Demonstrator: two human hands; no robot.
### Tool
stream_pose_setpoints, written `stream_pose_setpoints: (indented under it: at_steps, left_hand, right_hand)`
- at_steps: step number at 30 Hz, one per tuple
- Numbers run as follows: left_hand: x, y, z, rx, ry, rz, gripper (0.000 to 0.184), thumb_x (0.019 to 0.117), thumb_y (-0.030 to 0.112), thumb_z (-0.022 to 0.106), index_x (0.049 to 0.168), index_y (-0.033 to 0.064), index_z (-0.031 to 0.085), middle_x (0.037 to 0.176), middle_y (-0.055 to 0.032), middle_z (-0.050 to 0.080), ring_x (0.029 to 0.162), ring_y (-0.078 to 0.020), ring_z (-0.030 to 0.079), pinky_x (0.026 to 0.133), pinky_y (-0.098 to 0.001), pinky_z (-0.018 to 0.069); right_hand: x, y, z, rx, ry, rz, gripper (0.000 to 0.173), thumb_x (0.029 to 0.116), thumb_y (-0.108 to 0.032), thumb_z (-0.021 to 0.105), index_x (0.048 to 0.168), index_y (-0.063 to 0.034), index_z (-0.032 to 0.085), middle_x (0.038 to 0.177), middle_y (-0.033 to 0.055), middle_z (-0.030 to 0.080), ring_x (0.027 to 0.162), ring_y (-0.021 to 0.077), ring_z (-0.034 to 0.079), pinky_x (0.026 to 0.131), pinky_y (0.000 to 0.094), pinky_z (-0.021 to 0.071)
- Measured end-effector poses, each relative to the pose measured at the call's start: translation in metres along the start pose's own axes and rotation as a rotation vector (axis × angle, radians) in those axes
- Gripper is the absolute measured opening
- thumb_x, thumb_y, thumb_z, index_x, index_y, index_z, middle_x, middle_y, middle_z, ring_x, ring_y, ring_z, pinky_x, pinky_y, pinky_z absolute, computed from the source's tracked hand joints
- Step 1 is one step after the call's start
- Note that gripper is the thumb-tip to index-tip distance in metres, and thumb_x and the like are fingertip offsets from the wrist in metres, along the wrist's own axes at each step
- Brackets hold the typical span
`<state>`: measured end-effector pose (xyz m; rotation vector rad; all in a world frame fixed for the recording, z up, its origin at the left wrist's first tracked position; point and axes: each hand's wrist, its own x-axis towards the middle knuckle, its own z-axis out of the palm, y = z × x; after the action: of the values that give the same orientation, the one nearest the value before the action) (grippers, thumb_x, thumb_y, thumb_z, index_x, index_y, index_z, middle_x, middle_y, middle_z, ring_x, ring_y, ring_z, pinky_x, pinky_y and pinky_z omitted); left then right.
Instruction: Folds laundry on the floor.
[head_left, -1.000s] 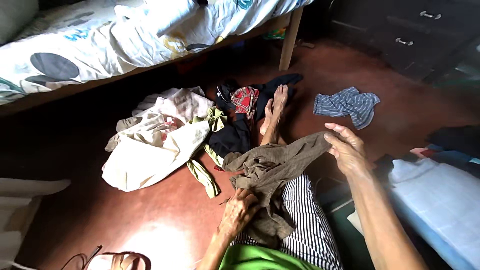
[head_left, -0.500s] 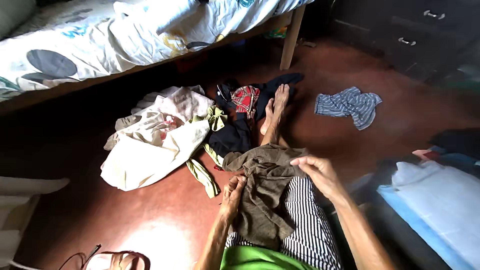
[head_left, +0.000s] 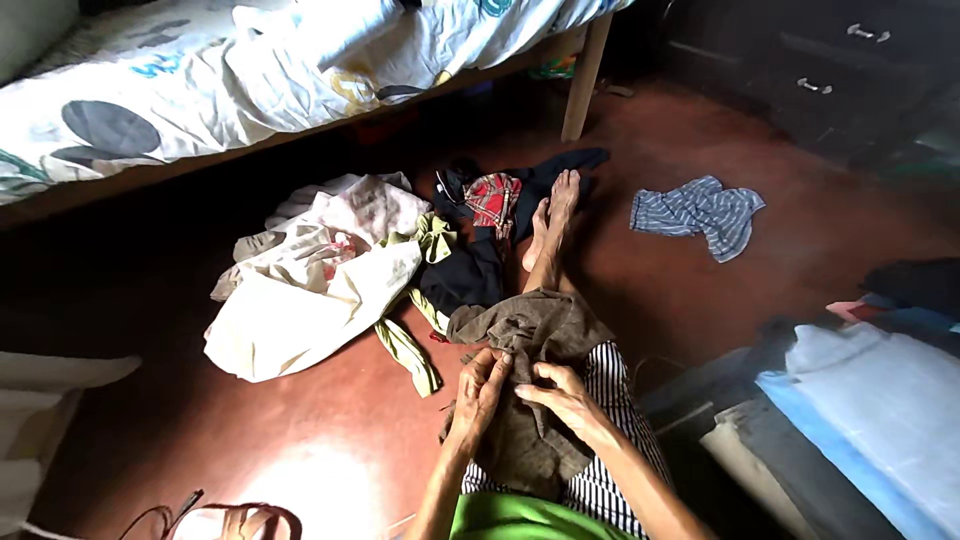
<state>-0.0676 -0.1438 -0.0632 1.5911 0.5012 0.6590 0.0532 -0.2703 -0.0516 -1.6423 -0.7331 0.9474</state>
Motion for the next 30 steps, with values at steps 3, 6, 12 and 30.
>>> stream_pose_setpoints:
  at_steps: [3, 6, 12, 30]
  left_hand:
    - [0.000, 0.003, -0.003, 0.144, 0.030, 0.042, 0.022, 0.1031, 0.012, 0.053, 0.093, 0.0014, 0.069, 0.079, 0.0015, 0.067, 0.074, -0.0015, 0.063, 0.073, -0.0212, 0.0526]
    - [-0.002, 0.006, -0.004, 0.156, -0.002, 0.036, 0.025, 0.1040, 0.016, 0.053, 0.092, 0.0033, 0.070, 0.077, 0.0033, 0.066, 0.073, -0.0001, 0.062, 0.071, -0.0205, 0.0517]
    - [-0.014, 0.023, -0.004, -0.018, -0.116, 0.099, 0.016, 0.0960, 0.019, 0.066, 0.095, 0.0035, 0.070, 0.080, 0.0058, 0.068, 0.073, 0.0005, 0.062, 0.070, -0.0191, 0.0530]
    - [-0.061, 0.050, -0.023, 0.792, -0.164, 0.497, 0.017, 0.0961, 0.016, 0.060, 0.096, 0.0133, 0.077, 0.103, -0.0033, 0.075, 0.101, -0.0201, 0.070, 0.088, -0.0363, 0.0573]
  right_hand:
    - [-0.005, -0.011, -0.011, 0.114, 0.037, 0.002, 0.011, 0.0861, -0.015, 0.076, 0.090, -0.0062, 0.072, 0.084, -0.0015, 0.068, 0.081, 0.0041, 0.064, 0.077, 0.0239, 0.0546]
    - [-0.009, -0.017, -0.025, 0.076, 0.012, -0.029, 0.010, 0.0874, -0.015, 0.075, 0.085, -0.0066, 0.071, 0.081, -0.0039, 0.067, 0.078, 0.0012, 0.062, 0.076, 0.0216, 0.0530]
    - [-0.022, -0.035, -0.037, 0.111, 0.207, -0.207, 0.003, 0.0875, -0.009, 0.072, 0.085, -0.0070, 0.074, 0.084, -0.0047, 0.070, 0.080, -0.0013, 0.064, 0.076, 0.0171, 0.0541]
    - [-0.062, -0.030, -0.100, -0.017, 0.037, -0.403, 0.018, 0.0930, -0.027, 0.070, 0.094, -0.0125, 0.080, 0.096, -0.0083, 0.076, 0.093, -0.0020, 0.068, 0.085, 0.0177, 0.0557]
